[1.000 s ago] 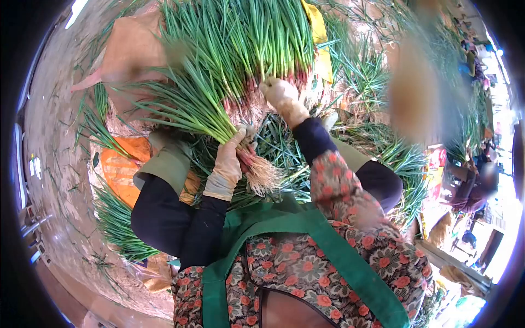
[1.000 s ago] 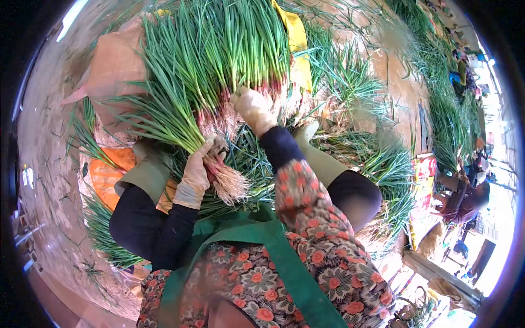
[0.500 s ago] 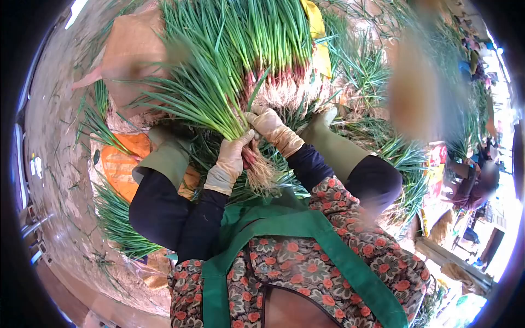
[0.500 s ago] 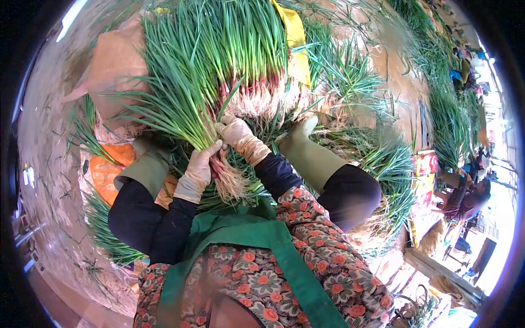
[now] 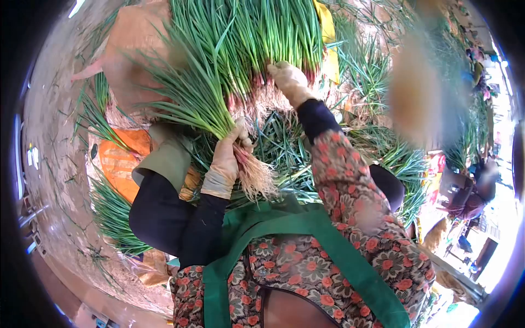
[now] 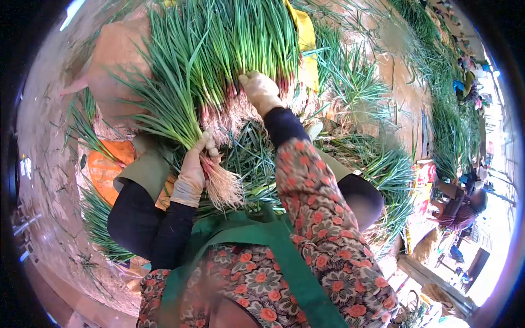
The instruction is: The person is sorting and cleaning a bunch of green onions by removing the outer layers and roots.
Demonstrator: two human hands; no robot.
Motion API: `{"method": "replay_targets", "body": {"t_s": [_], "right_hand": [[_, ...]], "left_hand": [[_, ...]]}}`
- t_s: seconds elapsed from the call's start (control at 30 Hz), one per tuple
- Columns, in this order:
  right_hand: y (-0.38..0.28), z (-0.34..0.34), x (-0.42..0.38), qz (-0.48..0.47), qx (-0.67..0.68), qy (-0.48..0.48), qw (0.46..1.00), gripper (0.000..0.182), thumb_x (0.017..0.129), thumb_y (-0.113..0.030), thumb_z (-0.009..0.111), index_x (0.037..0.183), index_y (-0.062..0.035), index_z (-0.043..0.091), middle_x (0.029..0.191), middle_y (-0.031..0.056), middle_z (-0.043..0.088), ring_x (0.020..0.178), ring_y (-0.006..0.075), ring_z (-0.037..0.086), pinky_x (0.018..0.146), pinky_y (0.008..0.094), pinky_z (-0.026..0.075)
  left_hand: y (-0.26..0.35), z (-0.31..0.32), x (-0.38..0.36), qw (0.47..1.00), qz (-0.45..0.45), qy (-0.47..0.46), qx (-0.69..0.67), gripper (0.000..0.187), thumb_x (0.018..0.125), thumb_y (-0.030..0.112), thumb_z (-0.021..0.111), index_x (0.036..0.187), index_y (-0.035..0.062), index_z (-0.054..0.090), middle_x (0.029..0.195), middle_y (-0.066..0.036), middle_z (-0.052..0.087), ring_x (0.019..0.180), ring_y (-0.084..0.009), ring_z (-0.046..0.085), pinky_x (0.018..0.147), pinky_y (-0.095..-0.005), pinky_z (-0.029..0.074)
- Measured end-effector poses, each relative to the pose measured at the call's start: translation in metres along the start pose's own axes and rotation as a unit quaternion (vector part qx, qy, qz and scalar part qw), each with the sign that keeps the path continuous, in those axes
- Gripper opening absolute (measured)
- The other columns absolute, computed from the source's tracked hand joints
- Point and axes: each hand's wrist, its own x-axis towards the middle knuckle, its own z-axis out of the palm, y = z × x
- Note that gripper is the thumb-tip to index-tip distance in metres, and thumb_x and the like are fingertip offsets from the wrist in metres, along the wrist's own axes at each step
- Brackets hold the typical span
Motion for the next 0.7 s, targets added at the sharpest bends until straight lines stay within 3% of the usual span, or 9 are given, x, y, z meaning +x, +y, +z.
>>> {"method": "replay_targets", "body": {"t_s": [0.03, 0.23, 0.27, 0.3, 0.33, 0.47, 0.53, 0.63, 0.7], "right_hand": [[0.012, 0.018, 0.028, -0.053, -0.126, 0.064, 0.988, 0.043, 0.082, -0.042, 0.056, 0.102, -0.0031, 0.060, 0.103, 0.0164, 0.063, 0.098, 0.0309, 0.059, 0.084, 0.0380, 0.046], [0.018, 0.026, -0.041, -0.174, 0.011, -0.028, 0.984, 0.035, 0.083, -0.033, 0.054, 0.096, -0.0012, 0.061, 0.086, 0.0204, 0.064, 0.080, 0.0317, 0.063, 0.070, 0.0403, 0.051], [0.038, 0.042, -0.062, -0.433, -0.289, 0.005, 0.854, 0.038, 0.085, -0.039, 0.054, 0.100, -0.0040, 0.062, 0.087, 0.0184, 0.065, 0.082, 0.0281, 0.064, 0.071, 0.0384, 0.052], [0.014, 0.031, -0.107, -0.191, -0.052, -0.164, 0.966, 0.040, 0.086, -0.041, 0.054, 0.106, -0.0069, 0.062, 0.093, 0.0161, 0.065, 0.084, 0.0274, 0.064, 0.075, 0.0367, 0.052], [0.042, 0.063, -0.124, -0.339, -0.020, -0.068, 0.938, 0.038, 0.087, -0.037, 0.055, 0.109, -0.0073, 0.062, 0.098, 0.0163, 0.064, 0.086, 0.0265, 0.064, 0.077, 0.0340, 0.051], [0.069, 0.050, -0.120, -0.217, 0.149, -0.071, 0.962, 0.029, 0.087, -0.025, 0.057, 0.106, -0.0039, 0.062, 0.097, 0.0138, 0.064, 0.087, 0.0238, 0.063, 0.078, 0.0332, 0.050], [0.076, -0.008, -0.102, -0.297, -0.069, 0.051, 0.951, 0.023, 0.088, -0.014, 0.050, 0.107, -0.0045, 0.060, 0.101, 0.0112, 0.062, 0.089, 0.0217, 0.060, 0.073, 0.0311, 0.050], [0.137, -0.104, -0.074, -0.072, 0.137, 0.226, 0.962, 0.018, 0.087, -0.014, 0.050, 0.098, -0.0046, 0.062, 0.087, 0.0084, 0.064, 0.073, 0.0178, 0.058, 0.066, 0.0296, 0.048], [0.179, -0.146, -0.076, -0.003, -0.134, 0.261, 0.956, 0.018, 0.086, -0.016, 0.051, 0.097, -0.0055, 0.061, 0.084, 0.0088, 0.062, 0.074, 0.0215, 0.059, 0.065, 0.0313, 0.048]], "left_hand": [[0.000, 0.008, -0.003, 0.997, 0.023, 0.022, 0.067, 0.026, 0.085, 0.017, 0.061, 0.108, 0.0038, 0.059, 0.072, -0.001, 0.054, 0.065, -0.0127, 0.052, 0.056, -0.0256, 0.044], [-0.001, 0.004, 0.006, 0.990, -0.012, 0.107, 0.090, 0.019, 0.084, 0.022, 0.063, 0.093, 0.0050, 0.061, 0.067, -0.004, 0.057, 0.053, -0.0144, 0.053, 0.046, -0.0257, 0.044], [-0.002, 0.000, 0.007, 0.989, -0.028, 0.105, 0.103, 0.018, 0.084, 0.023, 0.063, 0.089, 0.0051, 0.062, 0.066, -0.006, 0.058, 0.051, -0.0151, 0.054, 0.044, -0.0257, 0.044], [-0.001, -0.004, 0.009, 0.970, -0.056, 0.139, 0.193, 0.020, 0.084, 0.024, 0.063, 0.087, 0.0046, 0.062, 0.060, -0.007, 0.056, 0.043, -0.0163, 0.052, 0.037, -0.0279, 0.043], [-0.004, -0.003, 0.009, 0.970, -0.033, 0.135, 0.198, 0.020, 0.084, 0.024, 0.063, 0.087, 0.0045, 0.062, 0.058, -0.007, 0.055, 0.041, -0.0165, 0.051, 0.036, -0.0284, 0.043], [-0.012, -0.012, 0.010, 0.972, 0.001, 0.129, 0.199, 0.018, 0.084, 0.022, 0.063, 0.087, 0.0045, 0.062, 0.064, -0.006, 0.058, 0.050, -0.0172, 0.056, 0.046, -0.0304, 0.050], [-0.015, -0.011, 0.009, 0.981, 0.048, 0.115, 0.146, 0.017, 0.084, 0.021, 0.063, 0.088, 0.0046, 0.063, 0.071, -0.006, 0.061, 0.058, -0.0178, 0.060, 0.054, -0.0323, 0.054], [-0.012, -0.019, 0.010, 0.986, 0.020, 0.125, 0.111, 0.017, 0.084, 0.018, 0.063, 0.095, 0.0048, 0.062, 0.085, -0.006, 0.064, 0.068, -0.0174, 0.060, 0.066, -0.0354, 0.055], [-0.016, -0.011, 0.005, 0.988, 0.023, 0.107, 0.113, 0.019, 0.083, 0.018, 0.063, 0.097, 0.0050, 0.060, 0.082, -0.004, 0.062, 0.068, -0.0173, 0.060, 0.063, -0.0327, 0.054]]}}
